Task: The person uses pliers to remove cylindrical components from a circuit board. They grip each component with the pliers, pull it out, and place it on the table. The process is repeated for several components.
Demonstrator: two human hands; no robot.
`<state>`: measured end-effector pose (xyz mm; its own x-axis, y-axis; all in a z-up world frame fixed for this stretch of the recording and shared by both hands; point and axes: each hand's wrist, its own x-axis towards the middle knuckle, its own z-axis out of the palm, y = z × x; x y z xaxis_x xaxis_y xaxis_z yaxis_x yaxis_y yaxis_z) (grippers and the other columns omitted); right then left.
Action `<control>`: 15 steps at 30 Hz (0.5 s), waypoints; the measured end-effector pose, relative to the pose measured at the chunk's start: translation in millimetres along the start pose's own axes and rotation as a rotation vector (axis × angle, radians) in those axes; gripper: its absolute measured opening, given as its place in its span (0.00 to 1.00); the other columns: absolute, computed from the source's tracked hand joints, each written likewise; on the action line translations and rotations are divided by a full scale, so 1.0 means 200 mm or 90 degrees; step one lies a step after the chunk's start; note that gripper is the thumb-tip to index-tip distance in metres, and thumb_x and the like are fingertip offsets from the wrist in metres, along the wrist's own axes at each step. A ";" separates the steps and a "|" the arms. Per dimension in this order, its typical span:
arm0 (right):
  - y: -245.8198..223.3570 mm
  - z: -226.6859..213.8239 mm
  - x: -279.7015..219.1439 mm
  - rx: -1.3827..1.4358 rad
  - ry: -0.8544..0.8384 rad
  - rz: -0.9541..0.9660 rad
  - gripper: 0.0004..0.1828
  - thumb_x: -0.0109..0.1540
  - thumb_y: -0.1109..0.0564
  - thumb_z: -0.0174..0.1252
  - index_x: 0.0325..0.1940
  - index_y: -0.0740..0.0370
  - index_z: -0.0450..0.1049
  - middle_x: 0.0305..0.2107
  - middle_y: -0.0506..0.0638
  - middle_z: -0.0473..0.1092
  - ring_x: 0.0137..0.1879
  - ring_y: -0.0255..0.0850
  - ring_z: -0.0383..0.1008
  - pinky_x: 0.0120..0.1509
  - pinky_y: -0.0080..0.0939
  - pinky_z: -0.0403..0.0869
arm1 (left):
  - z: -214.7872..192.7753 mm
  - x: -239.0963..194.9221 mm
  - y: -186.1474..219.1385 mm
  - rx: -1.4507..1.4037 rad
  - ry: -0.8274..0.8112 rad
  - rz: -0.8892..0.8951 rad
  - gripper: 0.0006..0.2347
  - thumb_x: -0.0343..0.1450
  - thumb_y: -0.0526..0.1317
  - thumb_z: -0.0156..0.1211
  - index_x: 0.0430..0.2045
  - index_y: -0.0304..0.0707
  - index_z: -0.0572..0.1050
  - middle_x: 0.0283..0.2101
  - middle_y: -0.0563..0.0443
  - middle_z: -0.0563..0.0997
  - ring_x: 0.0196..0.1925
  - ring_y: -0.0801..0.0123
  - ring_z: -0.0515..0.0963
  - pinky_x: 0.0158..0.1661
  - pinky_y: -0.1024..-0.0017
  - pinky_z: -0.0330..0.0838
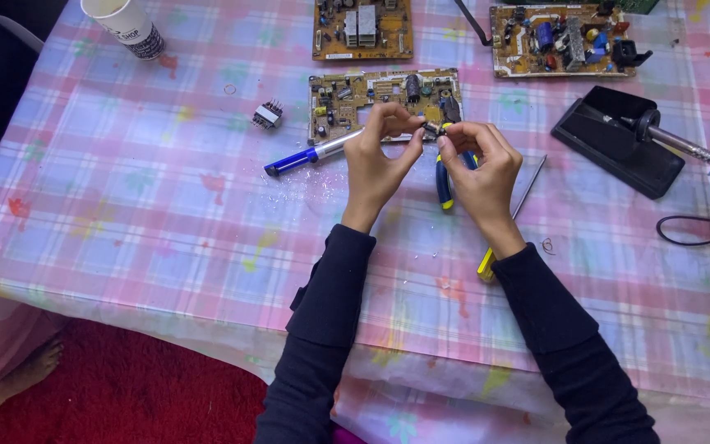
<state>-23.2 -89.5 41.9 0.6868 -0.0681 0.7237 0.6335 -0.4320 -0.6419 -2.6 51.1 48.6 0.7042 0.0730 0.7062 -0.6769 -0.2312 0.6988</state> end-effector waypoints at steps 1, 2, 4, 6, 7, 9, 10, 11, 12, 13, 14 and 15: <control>0.00 0.01 -0.01 0.000 0.000 -0.001 0.05 0.58 0.67 0.61 0.36 0.71 0.72 0.26 0.55 0.68 0.32 0.44 0.73 0.37 0.36 0.72 | 0.00 0.00 0.01 0.000 0.000 0.001 0.10 0.62 0.33 0.61 0.30 0.45 0.66 0.28 0.56 0.81 0.30 0.70 0.81 0.35 0.77 0.73; -0.01 0.01 -0.01 0.034 -0.005 0.027 0.08 0.58 0.67 0.61 0.39 0.71 0.71 0.27 0.56 0.68 0.33 0.43 0.73 0.38 0.35 0.72 | 0.00 0.00 0.01 -0.008 0.005 0.006 0.10 0.62 0.32 0.61 0.30 0.45 0.66 0.29 0.57 0.81 0.31 0.71 0.81 0.35 0.78 0.73; -0.01 0.01 -0.01 0.067 -0.010 0.054 0.12 0.57 0.67 0.62 0.43 0.70 0.70 0.28 0.56 0.69 0.33 0.41 0.72 0.39 0.35 0.72 | 0.00 0.00 0.02 -0.017 0.010 0.012 0.11 0.62 0.30 0.60 0.30 0.45 0.66 0.30 0.57 0.81 0.32 0.72 0.81 0.36 0.80 0.73; -0.02 0.02 -0.01 0.092 0.001 0.066 0.11 0.56 0.69 0.61 0.41 0.71 0.70 0.28 0.57 0.70 0.34 0.41 0.73 0.39 0.35 0.73 | 0.01 0.00 0.03 -0.049 0.007 0.000 0.11 0.62 0.30 0.61 0.31 0.45 0.66 0.31 0.58 0.81 0.32 0.72 0.81 0.36 0.81 0.73; -0.01 0.02 -0.01 0.092 0.001 0.067 0.11 0.56 0.69 0.61 0.41 0.71 0.70 0.28 0.57 0.70 0.34 0.41 0.73 0.39 0.35 0.73 | 0.01 0.00 0.03 -0.049 0.006 -0.001 0.11 0.62 0.30 0.61 0.31 0.45 0.66 0.31 0.58 0.81 0.32 0.72 0.81 0.36 0.81 0.73; 0.00 0.01 -0.01 0.085 0.018 0.054 0.11 0.56 0.72 0.60 0.42 0.71 0.70 0.29 0.57 0.70 0.36 0.42 0.73 0.40 0.36 0.73 | 0.02 0.00 0.02 -0.115 -0.013 -0.018 0.12 0.61 0.32 0.63 0.32 0.43 0.66 0.33 0.55 0.81 0.34 0.71 0.81 0.37 0.79 0.73; -0.02 0.01 -0.01 0.084 0.018 0.054 0.11 0.56 0.72 0.60 0.42 0.71 0.70 0.29 0.57 0.70 0.36 0.42 0.73 0.40 0.36 0.73 | 0.02 -0.01 0.01 -0.115 -0.014 -0.019 0.12 0.61 0.32 0.63 0.32 0.43 0.66 0.33 0.55 0.81 0.34 0.71 0.81 0.37 0.79 0.73; -0.03 0.00 0.00 0.083 0.019 0.053 0.11 0.56 0.72 0.60 0.42 0.72 0.70 0.30 0.57 0.69 0.36 0.43 0.74 0.40 0.36 0.73 | 0.02 -0.01 0.01 -0.121 -0.017 -0.024 0.13 0.61 0.32 0.64 0.33 0.43 0.66 0.34 0.55 0.81 0.33 0.72 0.81 0.35 0.80 0.72; -0.04 -0.01 0.00 0.082 0.020 0.052 0.11 0.56 0.73 0.60 0.42 0.72 0.70 0.30 0.57 0.69 0.37 0.44 0.74 0.41 0.36 0.73 | 0.02 -0.01 0.01 -0.127 -0.021 -0.028 0.13 0.61 0.33 0.65 0.33 0.43 0.66 0.34 0.55 0.81 0.32 0.73 0.81 0.34 0.81 0.72; -0.04 0.00 0.01 0.082 0.020 0.052 0.11 0.56 0.73 0.60 0.42 0.72 0.70 0.30 0.57 0.69 0.37 0.44 0.74 0.41 0.36 0.73 | 0.02 -0.01 0.00 -0.127 -0.021 -0.029 0.13 0.61 0.33 0.65 0.33 0.43 0.66 0.34 0.55 0.81 0.32 0.73 0.81 0.34 0.81 0.72; -0.04 0.00 0.01 0.083 0.012 0.063 0.12 0.56 0.71 0.60 0.43 0.71 0.70 0.31 0.56 0.69 0.37 0.44 0.74 0.41 0.36 0.73 | 0.02 -0.01 0.00 -0.134 -0.016 -0.055 0.13 0.62 0.33 0.64 0.33 0.43 0.66 0.33 0.55 0.81 0.32 0.73 0.81 0.34 0.81 0.72; -0.04 0.00 0.01 0.085 0.003 0.073 0.13 0.56 0.70 0.61 0.43 0.70 0.71 0.33 0.55 0.68 0.38 0.44 0.74 0.40 0.35 0.74 | 0.02 -0.01 -0.01 -0.140 -0.012 -0.081 0.12 0.62 0.32 0.63 0.34 0.43 0.66 0.33 0.56 0.81 0.32 0.74 0.81 0.35 0.81 0.72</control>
<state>-26.8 -86.4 47.8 0.7560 -0.1139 0.6445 0.5929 -0.2980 -0.7481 -2.3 47.7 45.1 0.7892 0.0701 0.6101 -0.6114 -0.0039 0.7913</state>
